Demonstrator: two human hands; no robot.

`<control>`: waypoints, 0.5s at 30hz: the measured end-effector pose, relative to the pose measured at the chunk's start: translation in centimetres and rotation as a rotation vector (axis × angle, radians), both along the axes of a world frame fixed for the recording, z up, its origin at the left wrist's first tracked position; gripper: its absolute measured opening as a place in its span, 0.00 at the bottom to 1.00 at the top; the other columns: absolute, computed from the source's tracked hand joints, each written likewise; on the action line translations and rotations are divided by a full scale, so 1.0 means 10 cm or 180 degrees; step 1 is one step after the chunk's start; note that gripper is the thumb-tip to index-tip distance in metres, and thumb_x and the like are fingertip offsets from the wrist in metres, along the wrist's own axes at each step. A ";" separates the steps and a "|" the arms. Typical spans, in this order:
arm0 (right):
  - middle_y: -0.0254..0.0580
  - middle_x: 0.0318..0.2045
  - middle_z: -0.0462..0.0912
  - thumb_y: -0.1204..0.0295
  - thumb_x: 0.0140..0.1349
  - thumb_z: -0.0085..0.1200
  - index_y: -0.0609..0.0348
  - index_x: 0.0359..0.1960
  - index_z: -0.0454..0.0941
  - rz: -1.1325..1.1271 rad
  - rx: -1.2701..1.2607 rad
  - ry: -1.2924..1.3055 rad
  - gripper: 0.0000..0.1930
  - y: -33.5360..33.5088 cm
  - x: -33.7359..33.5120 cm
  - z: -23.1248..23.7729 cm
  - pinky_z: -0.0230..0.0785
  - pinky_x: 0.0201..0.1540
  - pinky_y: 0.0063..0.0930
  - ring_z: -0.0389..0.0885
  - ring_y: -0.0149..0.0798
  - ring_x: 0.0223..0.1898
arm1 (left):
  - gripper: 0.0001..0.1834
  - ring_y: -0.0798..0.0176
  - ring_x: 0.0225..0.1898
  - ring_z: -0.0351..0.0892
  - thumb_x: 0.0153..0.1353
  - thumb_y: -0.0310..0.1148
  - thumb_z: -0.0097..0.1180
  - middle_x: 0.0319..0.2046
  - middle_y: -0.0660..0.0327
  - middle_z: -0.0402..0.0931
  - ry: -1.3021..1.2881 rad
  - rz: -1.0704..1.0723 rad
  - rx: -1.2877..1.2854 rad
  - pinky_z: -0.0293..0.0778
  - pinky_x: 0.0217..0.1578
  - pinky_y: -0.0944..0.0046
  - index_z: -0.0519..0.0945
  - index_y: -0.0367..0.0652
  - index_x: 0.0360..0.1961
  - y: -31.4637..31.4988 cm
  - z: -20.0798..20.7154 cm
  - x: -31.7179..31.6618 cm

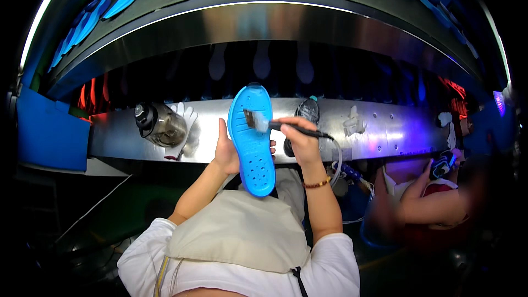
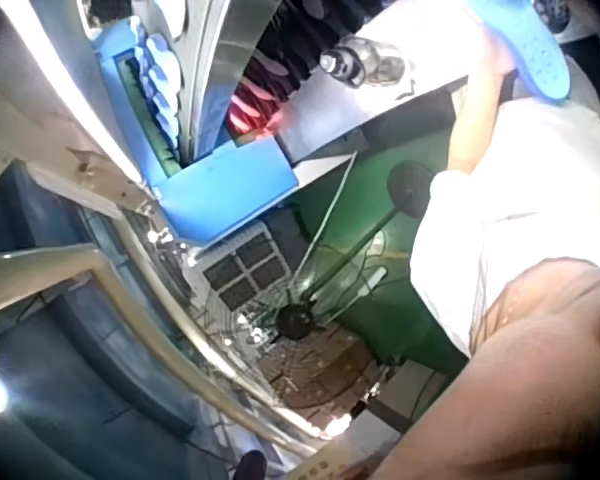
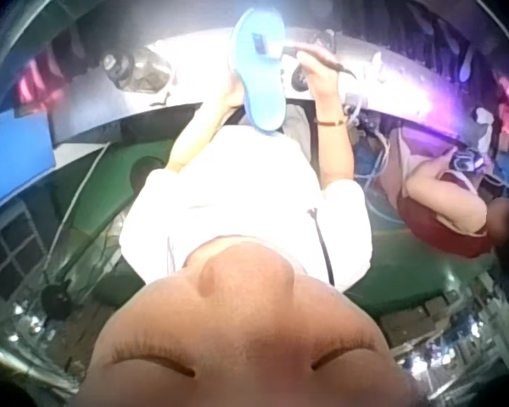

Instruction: The person scrubs the textured soles of blue slipper soles with a brush. The person repeatedly picks up the soles from a conveyor belt, scrubs the bottom surface, and places them back down in a repetitive sequence.

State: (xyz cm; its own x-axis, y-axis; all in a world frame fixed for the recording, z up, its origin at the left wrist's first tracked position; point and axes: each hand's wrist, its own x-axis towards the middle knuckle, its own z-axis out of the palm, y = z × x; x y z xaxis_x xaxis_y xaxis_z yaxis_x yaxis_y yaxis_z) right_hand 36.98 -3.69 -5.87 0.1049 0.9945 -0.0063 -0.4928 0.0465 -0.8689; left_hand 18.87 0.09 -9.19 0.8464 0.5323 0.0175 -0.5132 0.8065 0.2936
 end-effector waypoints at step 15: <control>0.46 0.29 0.80 0.77 0.42 0.56 0.62 0.27 0.78 0.0131 0.1410 -0.3572 0.07 -0.02 -0.62 0.32 0.70 0.38 0.30 0.79 0.43 0.33 | 0.47 0.53 0.49 0.67 0.51 0.71 0.11 0.47 0.50 0.67 0.1039 0.0963 -0.0216 0.62 0.52 0.53 0.61 0.44 0.55 0.13 -0.08 -0.16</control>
State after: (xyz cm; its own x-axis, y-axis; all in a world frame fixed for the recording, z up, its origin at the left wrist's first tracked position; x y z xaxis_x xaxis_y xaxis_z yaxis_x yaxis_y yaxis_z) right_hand 30.79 -3.87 -2.67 -0.1984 0.8899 0.4107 0.5180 0.4509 -0.7269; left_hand 17.22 1.37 -9.99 0.6078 0.7475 -0.2681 -0.6183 0.6573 0.4309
